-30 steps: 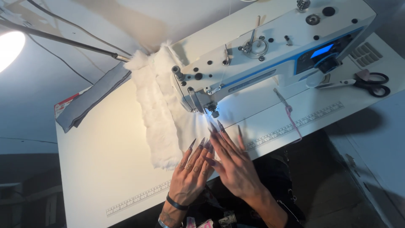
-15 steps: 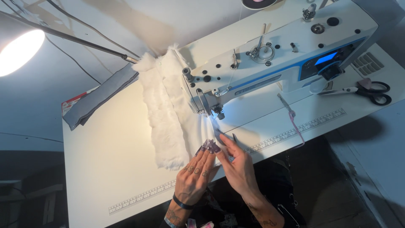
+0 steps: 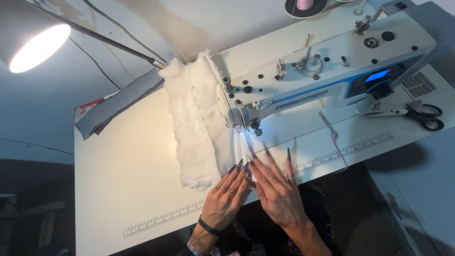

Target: Sew together pieces of white faux fur using an industrial sewing machine.

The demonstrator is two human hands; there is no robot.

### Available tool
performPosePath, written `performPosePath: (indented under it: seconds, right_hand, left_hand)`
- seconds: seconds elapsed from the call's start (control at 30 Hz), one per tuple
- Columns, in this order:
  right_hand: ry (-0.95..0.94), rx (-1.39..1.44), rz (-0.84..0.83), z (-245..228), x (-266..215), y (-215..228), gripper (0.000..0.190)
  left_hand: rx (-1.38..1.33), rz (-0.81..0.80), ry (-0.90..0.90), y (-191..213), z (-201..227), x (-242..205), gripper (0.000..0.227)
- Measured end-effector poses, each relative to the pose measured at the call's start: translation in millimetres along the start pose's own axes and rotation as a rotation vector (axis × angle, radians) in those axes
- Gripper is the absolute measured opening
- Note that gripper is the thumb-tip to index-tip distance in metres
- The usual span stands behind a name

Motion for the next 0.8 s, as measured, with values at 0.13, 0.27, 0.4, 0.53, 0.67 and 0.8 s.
performPosePath:
  seconds: [0.13,0.27,0.4,0.53,0.67,0.8]
  right_hand:
    - [0.053,-0.026,-0.130,-2,-24,-24,0.052]
    - [0.035,0.011,-0.128,-14,-25,-19,0.049]
    - [0.101,-0.119,-0.018,-20,-30,-17,0.045]
    - [0.112,-0.106,-0.026,-33,-22,-9,0.039]
    - [0.115,-0.127,-0.052,-22,-27,-21,0.043]
    - [0.152,-0.139,-0.047,-28,-25,-13,0.041]
  left_hand:
    - [-0.094,-0.148,0.007,1,-2,-5,0.045]
    - [-0.129,-0.241,0.011,26,-22,6,0.039]
    - [-0.188,-0.024,0.198,62,-51,44,0.027]
    - [0.175,-0.075,0.273,-15,-104,58,0.051]
    - [0.117,-0.065,0.311,-8,-109,51,0.052]
    - [0.160,-0.065,0.313,-12,-109,48,0.053]
Point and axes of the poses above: each hand's wrist, its own x-axis towards the middle knuckle, its own y-axis out of the back of the hand, z = x × y, the point moved 10 cm from there along x, towards the middle knuckle, and after that the axes turned 7 degrees about -x, right-handed, at the moved point
